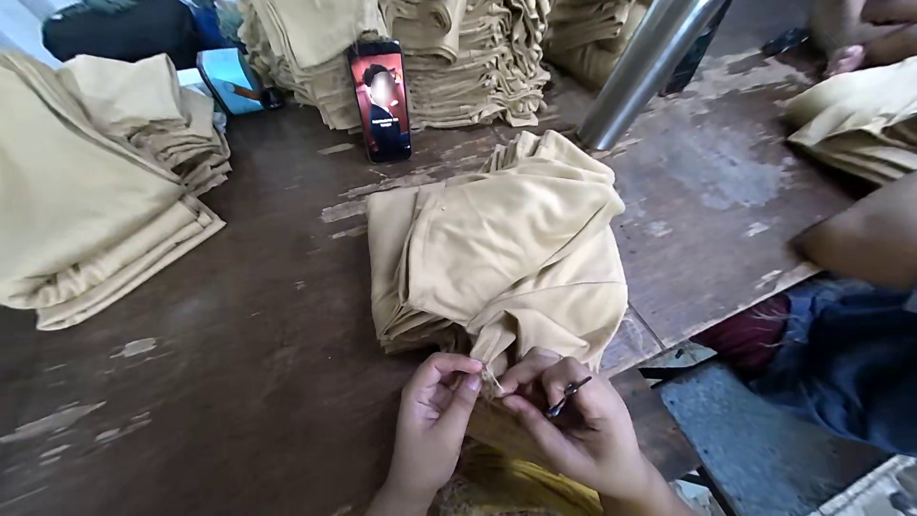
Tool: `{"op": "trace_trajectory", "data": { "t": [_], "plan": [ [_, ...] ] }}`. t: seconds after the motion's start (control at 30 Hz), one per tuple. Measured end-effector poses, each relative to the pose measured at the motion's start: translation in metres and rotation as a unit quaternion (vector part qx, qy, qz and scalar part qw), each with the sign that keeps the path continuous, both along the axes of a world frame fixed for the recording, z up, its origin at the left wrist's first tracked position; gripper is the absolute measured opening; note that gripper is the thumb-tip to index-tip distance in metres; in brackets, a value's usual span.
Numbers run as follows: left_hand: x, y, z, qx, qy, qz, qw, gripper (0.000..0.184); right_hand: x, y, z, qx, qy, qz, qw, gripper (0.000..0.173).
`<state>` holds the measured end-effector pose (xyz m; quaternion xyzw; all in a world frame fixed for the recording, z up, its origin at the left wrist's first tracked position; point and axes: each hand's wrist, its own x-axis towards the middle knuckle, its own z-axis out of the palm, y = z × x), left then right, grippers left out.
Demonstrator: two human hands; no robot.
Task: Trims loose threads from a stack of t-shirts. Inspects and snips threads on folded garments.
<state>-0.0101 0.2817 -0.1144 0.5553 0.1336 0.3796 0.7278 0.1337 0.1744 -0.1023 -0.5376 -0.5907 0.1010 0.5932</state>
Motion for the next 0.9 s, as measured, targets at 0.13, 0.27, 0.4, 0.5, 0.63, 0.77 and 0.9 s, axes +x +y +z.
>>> {"op": "trace_trajectory", "data": {
  "t": [0.13, 0.27, 0.4, 0.5, 0.63, 0.77, 0.9],
  "plan": [
    [-0.001, 0.003, 0.0, -0.057, -0.008, -0.015, 0.998, 0.016, 0.001, 0.002, -0.003, 0.017, -0.003, -0.005, 1.0, 0.014],
    [-0.001, 0.004, -0.001, -0.061, -0.018, -0.02, 0.998, 0.016, -0.001, 0.007, -0.003, 0.038, -0.026, -0.038, 0.998, 0.015],
    [0.0, -0.001, 0.0, 0.01, 0.0, 0.014, 1.0, 0.016, -0.001, 0.014, -0.002, 0.049, -0.043, -0.048, 0.997, 0.018],
    [0.0, -0.006, 0.002, 0.11, 0.027, 0.066, 0.991, 0.015, 0.002, 0.015, 0.001, 0.032, -0.06, -0.069, 0.995, 0.013],
    [0.0, -0.005, 0.003, 0.105, 0.018, 0.053, 0.993, 0.016, 0.005, 0.006, 0.005, -0.01, -0.101, -0.021, 0.995, 0.011],
    [-0.002, -0.003, 0.003, 0.081, 0.009, 0.041, 0.996, 0.017, 0.011, -0.002, 0.009, -0.021, -0.079, 0.05, 0.995, 0.008],
    [-0.003, -0.004, 0.003, 0.036, -0.015, 0.018, 0.999, 0.02, 0.012, 0.003, 0.004, -0.009, -0.084, 0.018, 0.996, 0.024]
  ]
}}
